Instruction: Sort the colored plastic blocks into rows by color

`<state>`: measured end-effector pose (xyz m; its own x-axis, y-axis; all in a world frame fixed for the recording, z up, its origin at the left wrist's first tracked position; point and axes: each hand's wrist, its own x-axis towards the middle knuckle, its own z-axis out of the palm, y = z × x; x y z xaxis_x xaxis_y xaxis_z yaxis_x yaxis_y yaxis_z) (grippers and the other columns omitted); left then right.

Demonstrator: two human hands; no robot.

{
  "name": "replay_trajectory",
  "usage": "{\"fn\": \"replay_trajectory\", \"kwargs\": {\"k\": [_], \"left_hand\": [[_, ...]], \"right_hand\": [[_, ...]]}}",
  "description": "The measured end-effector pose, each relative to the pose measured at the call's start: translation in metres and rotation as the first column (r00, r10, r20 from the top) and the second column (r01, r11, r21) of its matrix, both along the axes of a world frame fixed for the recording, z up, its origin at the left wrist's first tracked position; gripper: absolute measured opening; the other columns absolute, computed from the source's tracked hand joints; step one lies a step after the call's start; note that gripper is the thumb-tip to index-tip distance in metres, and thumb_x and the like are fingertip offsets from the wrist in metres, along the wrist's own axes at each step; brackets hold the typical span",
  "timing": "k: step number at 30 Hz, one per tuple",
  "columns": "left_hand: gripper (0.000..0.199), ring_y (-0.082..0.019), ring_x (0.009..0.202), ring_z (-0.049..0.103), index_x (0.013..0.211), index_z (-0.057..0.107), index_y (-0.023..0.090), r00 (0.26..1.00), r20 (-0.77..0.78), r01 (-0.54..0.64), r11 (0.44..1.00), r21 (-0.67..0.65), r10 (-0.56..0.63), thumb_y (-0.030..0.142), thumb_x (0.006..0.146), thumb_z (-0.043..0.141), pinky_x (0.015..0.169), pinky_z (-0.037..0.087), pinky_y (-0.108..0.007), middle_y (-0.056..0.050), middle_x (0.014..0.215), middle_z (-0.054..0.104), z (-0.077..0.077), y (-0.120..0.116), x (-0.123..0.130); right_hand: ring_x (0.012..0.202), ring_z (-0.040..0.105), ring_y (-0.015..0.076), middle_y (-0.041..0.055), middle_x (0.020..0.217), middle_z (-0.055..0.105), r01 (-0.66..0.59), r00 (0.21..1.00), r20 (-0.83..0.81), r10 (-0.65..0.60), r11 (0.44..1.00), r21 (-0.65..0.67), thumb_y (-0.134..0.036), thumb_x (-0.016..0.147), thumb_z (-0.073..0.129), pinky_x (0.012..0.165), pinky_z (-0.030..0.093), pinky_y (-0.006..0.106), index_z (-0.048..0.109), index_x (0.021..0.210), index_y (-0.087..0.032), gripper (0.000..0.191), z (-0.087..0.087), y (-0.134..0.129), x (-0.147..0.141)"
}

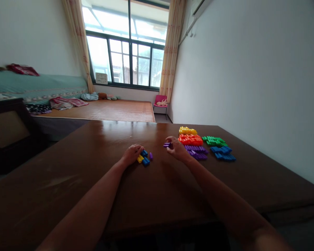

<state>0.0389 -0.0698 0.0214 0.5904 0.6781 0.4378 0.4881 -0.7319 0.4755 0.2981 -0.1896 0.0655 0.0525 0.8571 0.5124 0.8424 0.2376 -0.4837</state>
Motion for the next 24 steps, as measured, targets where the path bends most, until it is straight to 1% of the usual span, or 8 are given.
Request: {"fn": "replay_trajectory", "kwargs": {"k": [3, 6, 10, 15, 18, 20, 22, 24], "left_hand": [[0.045, -0.019, 0.078, 0.06, 0.084, 0.07, 0.017, 1.0, -0.007, 0.003, 1.0, -0.001, -0.003, 0.046, 0.092, 0.036, 0.074, 0.046, -0.029, -0.006, 0.083, 0.066, 0.0, 0.001, -0.001], [0.046, -0.019, 0.078, 0.06, 0.085, 0.07, 0.017, 1.0, -0.022, 0.014, 1.0, -0.005, -0.014, 0.047, 0.092, 0.036, 0.074, 0.046, -0.029, -0.006, 0.084, 0.067, 0.0, 0.002, -0.001], [0.046, -0.02, 0.078, 0.061, 0.084, 0.07, 0.018, 0.999, -0.031, 0.017, 1.0, -0.003, -0.017, 0.048, 0.091, 0.036, 0.073, 0.047, -0.03, -0.006, 0.083, 0.067, 0.002, 0.002, -0.002], [0.047, -0.02, 0.079, 0.062, 0.088, 0.071, 0.018, 1.0, 0.014, 0.003, 1.0, -0.016, -0.003, 0.05, 0.09, 0.037, 0.071, 0.048, -0.028, -0.007, 0.085, 0.069, 0.005, -0.001, -0.004], [0.047, -0.019, 0.081, 0.063, 0.089, 0.071, 0.017, 0.999, 0.038, -0.012, 1.0, -0.025, 0.013, 0.048, 0.091, 0.035, 0.073, 0.048, -0.028, -0.007, 0.087, 0.069, 0.007, -0.003, -0.004], [0.046, -0.019, 0.08, 0.062, 0.088, 0.071, 0.018, 0.999, 0.032, -0.039, 0.999, -0.026, 0.04, 0.046, 0.091, 0.035, 0.074, 0.047, -0.027, -0.007, 0.087, 0.069, 0.008, -0.004, -0.003], [0.044, -0.018, 0.078, 0.062, 0.085, 0.071, 0.018, 0.998, 0.011, -0.062, 0.998, -0.026, 0.062, 0.044, 0.091, 0.035, 0.073, 0.047, -0.027, -0.006, 0.084, 0.068, 0.008, -0.005, -0.001], [0.042, -0.017, 0.074, 0.06, 0.082, 0.07, 0.018, 0.998, -0.01, -0.06, 0.998, -0.026, 0.06, 0.043, 0.091, 0.037, 0.07, 0.046, -0.026, -0.006, 0.08, 0.067, 0.008, -0.007, 0.002]], "right_hand": [[0.085, 0.062, 0.0166, 0.0066, 0.102, 0.064, 0.202, 0.974, -0.123, -0.191, 0.976, 0.084, -0.024, 0.073, 0.057, 0.081, 0.049, 0.032, 0.059, 0.101, -0.018, 0.028, 0.004, -0.042, 0.073], [0.078, 0.064, 0.0183, 0.0073, 0.092, 0.067, 0.484, 0.859, -0.209, -0.468, 0.874, 0.03, -0.03, 0.071, 0.059, 0.076, 0.05, 0.033, 0.06, 0.092, -0.017, 0.024, -0.005, -0.078, 0.14], [0.073, 0.063, 0.0193, 0.0053, 0.08, 0.068, 0.612, 0.784, -0.057, -0.618, 0.785, -0.096, -0.033, 0.068, 0.062, 0.072, 0.048, 0.031, 0.061, 0.078, -0.019, 0.017, -0.033, -0.104, 0.182], [0.069, 0.064, 0.0186, 0.0042, 0.076, 0.069, 0.629, 0.773, 0.024, -0.634, 0.762, -0.151, -0.038, 0.07, 0.06, 0.066, 0.046, 0.029, 0.061, 0.073, -0.02, 0.018, -0.059, -0.11, 0.187], [0.068, 0.063, 0.0194, 0.0064, 0.076, 0.068, 0.634, 0.771, 0.023, -0.637, 0.762, -0.133, -0.043, 0.076, 0.054, 0.066, 0.046, 0.03, 0.062, 0.075, -0.019, 0.025, -0.057, -0.11, 0.186], [0.072, 0.062, 0.0211, 0.0092, 0.08, 0.067, 0.646, 0.763, 0.042, -0.645, 0.764, -0.008, -0.044, 0.082, 0.048, 0.069, 0.046, 0.033, 0.063, 0.08, -0.018, 0.03, -0.048, -0.108, 0.175], [0.08, 0.061, 0.0228, 0.0115, 0.087, 0.067, 0.561, 0.818, 0.071, -0.571, 0.819, 0.121, -0.042, 0.085, 0.045, 0.077, 0.047, 0.035, 0.063, 0.086, -0.017, 0.03, -0.035, -0.101, 0.151], [0.089, 0.061, 0.023, 0.0114, 0.094, 0.066, 0.363, 0.918, 0.111, -0.38, 0.92, 0.147, -0.038, 0.087, 0.045, 0.084, 0.046, 0.036, 0.063, 0.092, -0.017, 0.028, -0.023, -0.09, 0.111]]}}
